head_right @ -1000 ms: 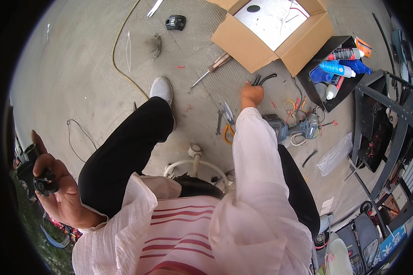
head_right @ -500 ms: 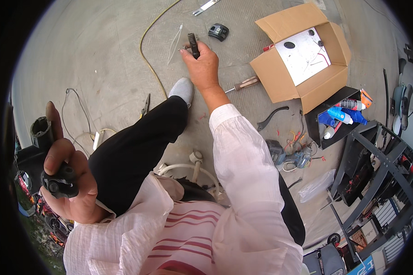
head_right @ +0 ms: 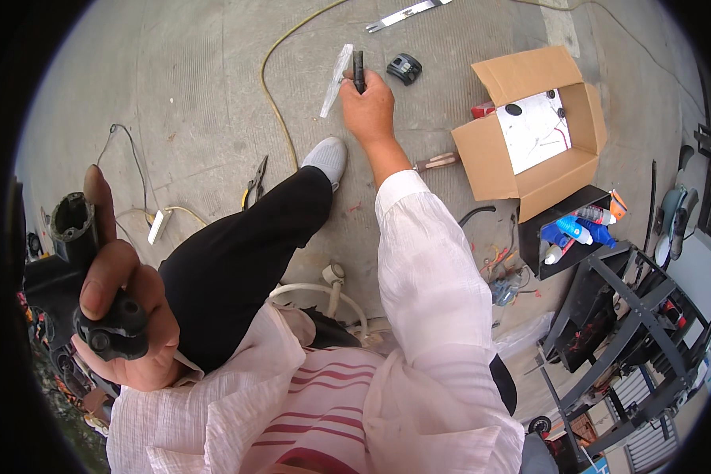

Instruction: The person sits on the floor and uses pliers, scissors, and a screwdriver to disassemble and manipulate a small mechanical part. They remove a spring and other components, placing them on the floor, and continue to adjust the part with various tools.

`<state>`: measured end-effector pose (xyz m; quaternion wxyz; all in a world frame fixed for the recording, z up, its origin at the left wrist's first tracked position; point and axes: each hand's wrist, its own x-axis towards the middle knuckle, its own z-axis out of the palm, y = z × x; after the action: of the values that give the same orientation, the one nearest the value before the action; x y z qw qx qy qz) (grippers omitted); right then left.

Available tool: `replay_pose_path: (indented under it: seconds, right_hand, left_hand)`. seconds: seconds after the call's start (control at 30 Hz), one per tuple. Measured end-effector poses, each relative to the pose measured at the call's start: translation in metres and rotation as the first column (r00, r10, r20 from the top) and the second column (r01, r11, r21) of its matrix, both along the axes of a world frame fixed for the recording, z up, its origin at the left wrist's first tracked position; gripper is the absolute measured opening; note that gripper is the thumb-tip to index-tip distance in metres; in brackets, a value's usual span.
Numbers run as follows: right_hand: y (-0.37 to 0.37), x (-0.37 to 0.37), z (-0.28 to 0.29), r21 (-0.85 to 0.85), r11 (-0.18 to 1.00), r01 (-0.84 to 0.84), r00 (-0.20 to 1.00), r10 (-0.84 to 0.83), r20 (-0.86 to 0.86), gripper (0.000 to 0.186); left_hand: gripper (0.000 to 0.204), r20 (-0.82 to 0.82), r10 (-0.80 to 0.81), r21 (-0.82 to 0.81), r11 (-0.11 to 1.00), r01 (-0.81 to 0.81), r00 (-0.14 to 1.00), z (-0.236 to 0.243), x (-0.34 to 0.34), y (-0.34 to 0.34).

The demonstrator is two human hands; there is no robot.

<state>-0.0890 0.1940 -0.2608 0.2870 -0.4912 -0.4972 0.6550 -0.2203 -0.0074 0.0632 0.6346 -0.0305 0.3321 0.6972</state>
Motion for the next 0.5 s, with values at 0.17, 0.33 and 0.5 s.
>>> replay_pose_path:
  seconds: [0.17,0.33,0.5]
  right_hand:
    - [-0.005,0.005,0.035,-0.603,0.798,0.001,0.778,-0.379,-0.501,0.026]
    - [-0.005,0.017,0.003,-0.477,0.87,0.127,0.895,-0.308,-0.323,0.025]
    - [-0.003,0.001,-0.025,-0.537,0.813,0.225,0.949,-0.308,-0.069,0.033]
  left_hand:
    - [0.068,-0.047,-0.048,-0.007,0.999,0.048,0.998,0.004,-0.009,-0.006]
    - [0.067,-0.052,-0.046,-0.029,0.999,0.044,0.998,0.011,-0.007,-0.006]
    - [0.065,-0.015,-0.059,-0.006,0.998,0.059,0.998,0.005,-0.008,0.0]
